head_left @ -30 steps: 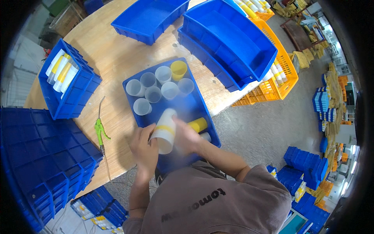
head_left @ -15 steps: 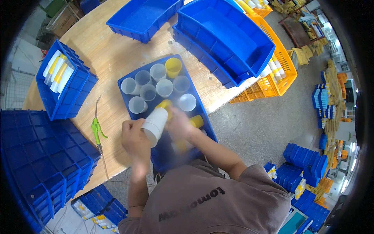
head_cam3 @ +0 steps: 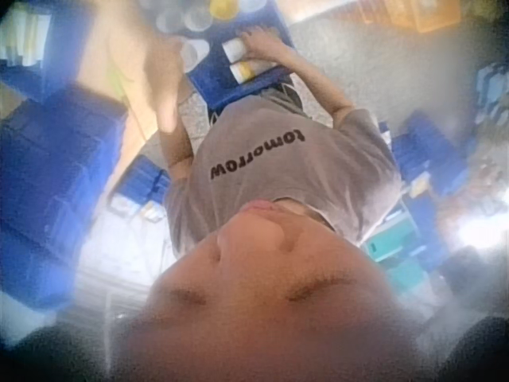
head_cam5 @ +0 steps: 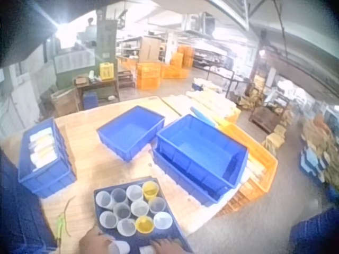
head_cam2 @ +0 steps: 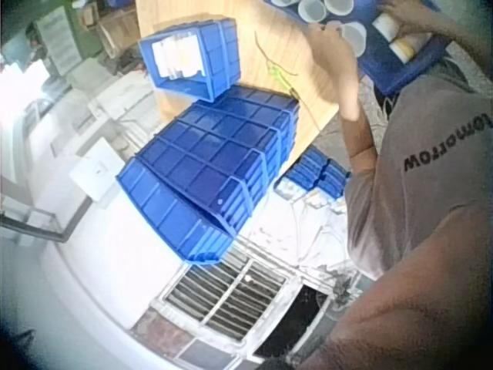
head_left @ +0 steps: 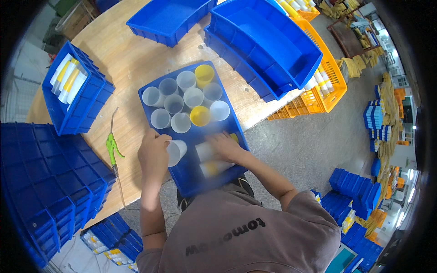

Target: The person repeatedly picks up white and yellow plastic cups from a blue bin and places them into a blue tray with circular indentations. They also handle light blue cups and move filled trays to a nearby machine. The person uses a green tool to adjust cups in the tray.

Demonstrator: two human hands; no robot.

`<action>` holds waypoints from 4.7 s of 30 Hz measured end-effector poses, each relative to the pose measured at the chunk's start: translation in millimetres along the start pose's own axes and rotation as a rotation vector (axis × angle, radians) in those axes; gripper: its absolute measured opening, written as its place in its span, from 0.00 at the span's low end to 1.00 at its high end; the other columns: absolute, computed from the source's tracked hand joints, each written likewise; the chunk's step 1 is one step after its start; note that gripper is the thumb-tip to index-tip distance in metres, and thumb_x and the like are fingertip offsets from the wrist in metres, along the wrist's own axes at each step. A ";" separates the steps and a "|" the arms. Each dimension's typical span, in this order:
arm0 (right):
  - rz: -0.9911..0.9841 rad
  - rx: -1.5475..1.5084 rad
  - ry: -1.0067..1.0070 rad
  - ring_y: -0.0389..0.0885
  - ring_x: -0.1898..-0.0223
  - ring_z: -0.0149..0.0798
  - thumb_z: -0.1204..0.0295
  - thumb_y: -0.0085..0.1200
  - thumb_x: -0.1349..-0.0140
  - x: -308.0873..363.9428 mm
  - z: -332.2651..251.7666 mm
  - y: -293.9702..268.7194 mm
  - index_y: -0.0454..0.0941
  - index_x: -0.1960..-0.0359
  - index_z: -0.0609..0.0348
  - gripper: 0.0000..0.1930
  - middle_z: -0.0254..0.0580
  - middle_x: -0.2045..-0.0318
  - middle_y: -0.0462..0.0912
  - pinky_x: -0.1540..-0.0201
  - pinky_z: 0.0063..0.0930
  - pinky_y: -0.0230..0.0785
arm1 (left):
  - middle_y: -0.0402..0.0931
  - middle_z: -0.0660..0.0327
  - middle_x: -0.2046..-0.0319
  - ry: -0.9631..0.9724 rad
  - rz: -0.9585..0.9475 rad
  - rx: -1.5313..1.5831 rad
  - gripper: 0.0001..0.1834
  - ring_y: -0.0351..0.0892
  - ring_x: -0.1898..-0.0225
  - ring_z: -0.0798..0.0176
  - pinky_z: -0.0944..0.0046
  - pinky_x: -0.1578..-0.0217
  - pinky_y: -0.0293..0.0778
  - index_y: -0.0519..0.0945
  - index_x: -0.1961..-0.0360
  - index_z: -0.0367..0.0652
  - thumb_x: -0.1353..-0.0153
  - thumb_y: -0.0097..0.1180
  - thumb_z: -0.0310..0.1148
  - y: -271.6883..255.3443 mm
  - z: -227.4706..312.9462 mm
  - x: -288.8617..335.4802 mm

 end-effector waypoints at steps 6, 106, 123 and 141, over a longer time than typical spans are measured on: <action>0.166 -0.277 -0.125 0.75 0.40 0.58 0.69 0.72 0.54 14.8 -25.8 -56.4 0.70 0.36 0.62 0.40 0.55 0.42 0.76 0.37 0.46 0.69 | 0.75 0.52 0.50 0.213 -0.003 0.180 0.23 0.78 0.51 0.51 0.56 0.55 0.78 0.78 0.45 0.40 0.44 0.64 0.23 10.1 10.4 -0.7; 0.488 -0.539 0.219 0.74 0.37 0.55 0.68 0.75 0.49 102.2 -79.6 -116.2 0.68 0.36 0.59 0.39 0.49 0.41 0.76 0.36 0.44 0.68 | 0.83 0.51 0.65 0.121 0.204 0.416 0.14 0.84 0.65 0.51 0.58 0.64 0.77 0.87 0.60 0.39 0.46 0.59 0.14 -34.5 -20.8 118.3; 0.617 -0.092 -0.052 0.75 0.37 0.52 0.73 0.72 0.50 59.9 -71.6 -117.0 0.75 0.44 0.60 0.30 0.48 0.43 0.78 0.32 0.58 0.61 | 0.76 0.47 0.58 0.076 0.821 -0.018 0.12 0.74 0.51 0.41 0.45 0.51 0.71 0.78 0.57 0.36 0.37 0.62 0.33 -104.3 -141.0 -46.5; 0.491 -0.003 0.146 0.79 0.45 0.54 0.80 0.65 0.48 73.6 -35.6 -145.1 0.75 0.45 0.58 0.26 0.50 0.46 0.79 0.44 0.43 0.74 | 0.77 0.44 0.44 -0.231 0.500 -0.421 0.18 0.77 0.43 0.39 0.42 0.46 0.77 0.79 0.46 0.45 0.37 0.55 0.34 -198.0 -316.7 -352.1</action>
Point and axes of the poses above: each hand's wrist, its own x-axis away from the middle knuckle, its own y-axis out of the palm, z = x × y, the point moved 9 cm from there along -x, towards the middle knuckle
